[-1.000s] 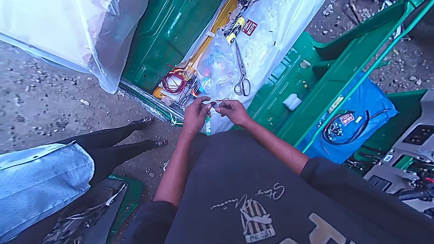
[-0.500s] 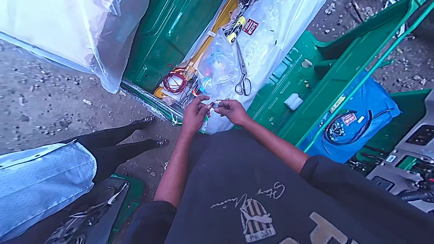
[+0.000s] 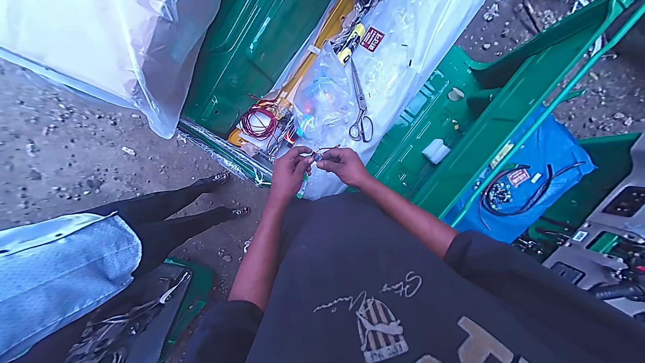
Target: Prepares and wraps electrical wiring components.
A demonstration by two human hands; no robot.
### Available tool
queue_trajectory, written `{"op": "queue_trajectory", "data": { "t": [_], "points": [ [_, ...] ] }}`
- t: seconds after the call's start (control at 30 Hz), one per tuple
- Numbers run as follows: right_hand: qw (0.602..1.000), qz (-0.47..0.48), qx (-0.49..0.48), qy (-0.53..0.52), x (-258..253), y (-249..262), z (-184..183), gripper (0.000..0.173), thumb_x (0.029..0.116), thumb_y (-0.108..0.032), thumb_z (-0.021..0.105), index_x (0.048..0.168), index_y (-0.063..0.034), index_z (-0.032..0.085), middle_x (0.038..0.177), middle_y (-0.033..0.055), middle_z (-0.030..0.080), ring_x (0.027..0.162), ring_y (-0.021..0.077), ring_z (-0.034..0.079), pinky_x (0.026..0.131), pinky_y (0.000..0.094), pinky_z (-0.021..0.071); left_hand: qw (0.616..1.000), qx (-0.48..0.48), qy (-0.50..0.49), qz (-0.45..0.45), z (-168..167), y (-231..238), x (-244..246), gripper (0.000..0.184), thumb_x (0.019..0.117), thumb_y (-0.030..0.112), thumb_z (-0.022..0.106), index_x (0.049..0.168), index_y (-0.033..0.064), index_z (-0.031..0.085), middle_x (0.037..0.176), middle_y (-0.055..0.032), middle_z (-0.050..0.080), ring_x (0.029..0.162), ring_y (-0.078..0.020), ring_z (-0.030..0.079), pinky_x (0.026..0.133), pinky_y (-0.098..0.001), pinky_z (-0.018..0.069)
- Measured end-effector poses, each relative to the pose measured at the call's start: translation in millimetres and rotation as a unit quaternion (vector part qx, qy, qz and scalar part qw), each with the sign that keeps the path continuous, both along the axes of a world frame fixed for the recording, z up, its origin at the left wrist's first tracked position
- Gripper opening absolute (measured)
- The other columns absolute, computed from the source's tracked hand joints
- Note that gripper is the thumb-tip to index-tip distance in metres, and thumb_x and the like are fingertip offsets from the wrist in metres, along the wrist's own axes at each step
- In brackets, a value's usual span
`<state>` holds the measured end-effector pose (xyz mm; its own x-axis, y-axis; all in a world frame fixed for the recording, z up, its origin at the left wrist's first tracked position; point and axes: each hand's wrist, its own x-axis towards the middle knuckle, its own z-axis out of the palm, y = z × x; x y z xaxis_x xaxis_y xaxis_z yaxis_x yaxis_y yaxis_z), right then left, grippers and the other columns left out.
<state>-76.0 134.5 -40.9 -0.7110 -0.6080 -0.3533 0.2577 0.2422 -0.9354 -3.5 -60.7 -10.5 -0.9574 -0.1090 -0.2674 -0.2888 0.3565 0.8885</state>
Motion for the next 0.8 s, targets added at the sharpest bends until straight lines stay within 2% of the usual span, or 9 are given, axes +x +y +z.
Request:
{"op": "queue_trajectory", "data": {
  "t": [0.27, 0.4, 0.5, 0.6, 0.67, 0.73, 0.8],
  "points": [
    [1.0, 0.003, 0.002, 0.007, -1, 0, 1, 0.024, 0.0945, -0.027, 0.076, 0.105, -0.0048, 0.076, 0.085, 0.005, 0.075, 0.072, 0.0118, 0.069, 0.074, 0.0353, 0.0599, 0.999, -0.048, 0.022, 0.001, 2, 1, -1, 0.018, 0.1048, 0.019, 0.058, 0.114, 0.0072, 0.068, 0.078, 0.0001, 0.072, 0.066, -0.0081, 0.068, 0.066, -0.0311, 0.0597],
    [1.0, 0.009, 0.009, 0.016, -1, -1, 3, 0.025, 0.0949, -0.029, 0.076, 0.105, -0.0059, 0.076, 0.082, 0.0036, 0.074, 0.068, 0.0108, 0.066, 0.069, 0.0344, 0.0578, 0.992, -0.114, 0.045, -0.003, -2, 3, -1, 0.022, 0.1067, 0.022, 0.053, 0.111, 0.0054, 0.068, 0.077, -0.0031, 0.07, 0.064, -0.0114, 0.067, 0.064, -0.0343, 0.0596],
    [0.999, 0.021, 0.023, 0.023, -2, -1, 9, 0.026, 0.0955, -0.031, 0.075, 0.104, -0.0074, 0.077, 0.084, 0.0027, 0.075, 0.072, 0.0104, 0.068, 0.073, 0.0352, 0.0591, 0.985, -0.161, 0.057, 0.005, -3, 5, -1, 0.024, 0.1066, 0.023, 0.052, 0.11, 0.0043, 0.066, 0.074, -0.006, 0.066, 0.061, -0.0159, 0.063, 0.06, -0.0386, 0.0553],
    [0.999, 0.029, 0.018, 0.025, 0, 2, 15, 0.024, 0.0961, -0.031, 0.074, 0.104, -0.0082, 0.077, 0.086, 0.0016, 0.076, 0.074, 0.0094, 0.069, 0.074, 0.0349, 0.0589, 0.985, -0.159, 0.055, 0.032, -2, 5, -1, 0.023, 0.1055, 0.023, 0.054, 0.109, 0.0046, 0.067, 0.072, -0.0046, 0.064, 0.059, -0.0143, 0.061, 0.058, -0.0366, 0.0535],
    [0.999, 0.033, -0.011, 0.008, 2, 4, 19, 0.023, 0.0939, -0.025, 0.077, 0.107, -0.0053, 0.076, 0.089, 0.0038, 0.076, 0.077, 0.0106, 0.07, 0.076, 0.0339, 0.06, 0.99, -0.128, 0.051, 0.042, -2, 3, -3, 0.021, 0.1049, 0.022, 0.055, 0.108, 0.0052, 0.067, 0.074, -0.0031, 0.066, 0.06, -0.012, 0.062, 0.06, -0.0338, 0.0554],
    [0.997, 0.034, -0.058, -0.044, 4, 9, 24, 0.029, 0.0869, -0.009, 0.082, 0.113, 0.0003, 0.073, 0.099, 0.01, 0.076, 0.087, 0.0162, 0.074, 0.084, 0.0355, 0.0637, 0.994, -0.086, 0.052, 0.049, -3, 2, -3, 0.02, 0.1044, 0.021, 0.056, 0.108, 0.0048, 0.068, 0.077, -0.0028, 0.069, 0.064, -0.0112, 0.066, 0.062, -0.0332, 0.0583],
    [0.994, 0.028, -0.083, -0.07, 3, 13, 28, 0.036, 0.0831, 0.003, 0.08, 0.117, 0.0031, 0.071, 0.105, 0.0139, 0.074, 0.091, 0.0193, 0.073, 0.086, 0.0365, 0.063, 0.996, -0.044, 0.048, 0.054, -2, 1, -3, 0.018, 0.1042, 0.019, 0.057, 0.109, 0.0043, 0.067, 0.079, -0.0032, 0.07, 0.066, -0.0115, 0.067, 0.064, -0.0328, 0.0594]
  ]
}}
